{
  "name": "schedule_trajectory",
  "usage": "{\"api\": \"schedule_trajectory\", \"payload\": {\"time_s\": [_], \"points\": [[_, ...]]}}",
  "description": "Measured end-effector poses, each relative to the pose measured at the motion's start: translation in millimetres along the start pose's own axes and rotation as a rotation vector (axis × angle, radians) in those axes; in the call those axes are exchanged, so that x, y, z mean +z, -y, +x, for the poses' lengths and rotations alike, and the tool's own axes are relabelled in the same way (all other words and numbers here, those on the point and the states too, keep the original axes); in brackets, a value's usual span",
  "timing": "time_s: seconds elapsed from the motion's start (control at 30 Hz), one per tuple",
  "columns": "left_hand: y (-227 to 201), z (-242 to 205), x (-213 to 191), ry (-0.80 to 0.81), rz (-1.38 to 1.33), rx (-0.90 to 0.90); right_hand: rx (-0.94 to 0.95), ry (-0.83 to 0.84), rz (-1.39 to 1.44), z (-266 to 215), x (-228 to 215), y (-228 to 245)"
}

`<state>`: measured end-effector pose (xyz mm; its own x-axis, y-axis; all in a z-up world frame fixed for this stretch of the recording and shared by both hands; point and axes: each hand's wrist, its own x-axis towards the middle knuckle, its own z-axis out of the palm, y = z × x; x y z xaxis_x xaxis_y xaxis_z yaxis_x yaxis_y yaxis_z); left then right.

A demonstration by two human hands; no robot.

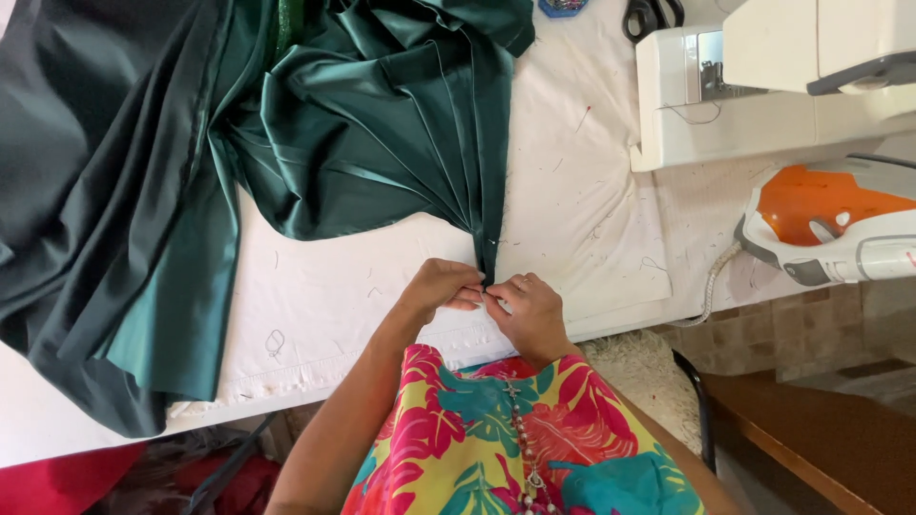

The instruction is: The person irons a dark green fabric on a white ironing board, repeatedly folding and pinning the fabric edges to create pleats. They use an orange and white iron to press the fabric and secure the folds with pins.

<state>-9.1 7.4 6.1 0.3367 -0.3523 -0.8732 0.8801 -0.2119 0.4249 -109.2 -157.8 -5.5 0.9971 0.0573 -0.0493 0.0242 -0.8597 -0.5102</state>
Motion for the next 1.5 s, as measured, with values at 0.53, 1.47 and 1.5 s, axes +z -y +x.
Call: {"api": "schedule_trajectory", "payload": {"time_s": [0.53,1.47,1.5], "points": [[44,8,12,-0.119,-0.090,0.092,0.100,0.170,0.120,9,-33,14],[64,3,46,0.096,-0.737,-0.232,1.062,0.593,1.012,47,-32,-30],[64,3,44,0.098,-0.735,-0.233,1.063,0.590,1.012,47,-31,-27]]}}
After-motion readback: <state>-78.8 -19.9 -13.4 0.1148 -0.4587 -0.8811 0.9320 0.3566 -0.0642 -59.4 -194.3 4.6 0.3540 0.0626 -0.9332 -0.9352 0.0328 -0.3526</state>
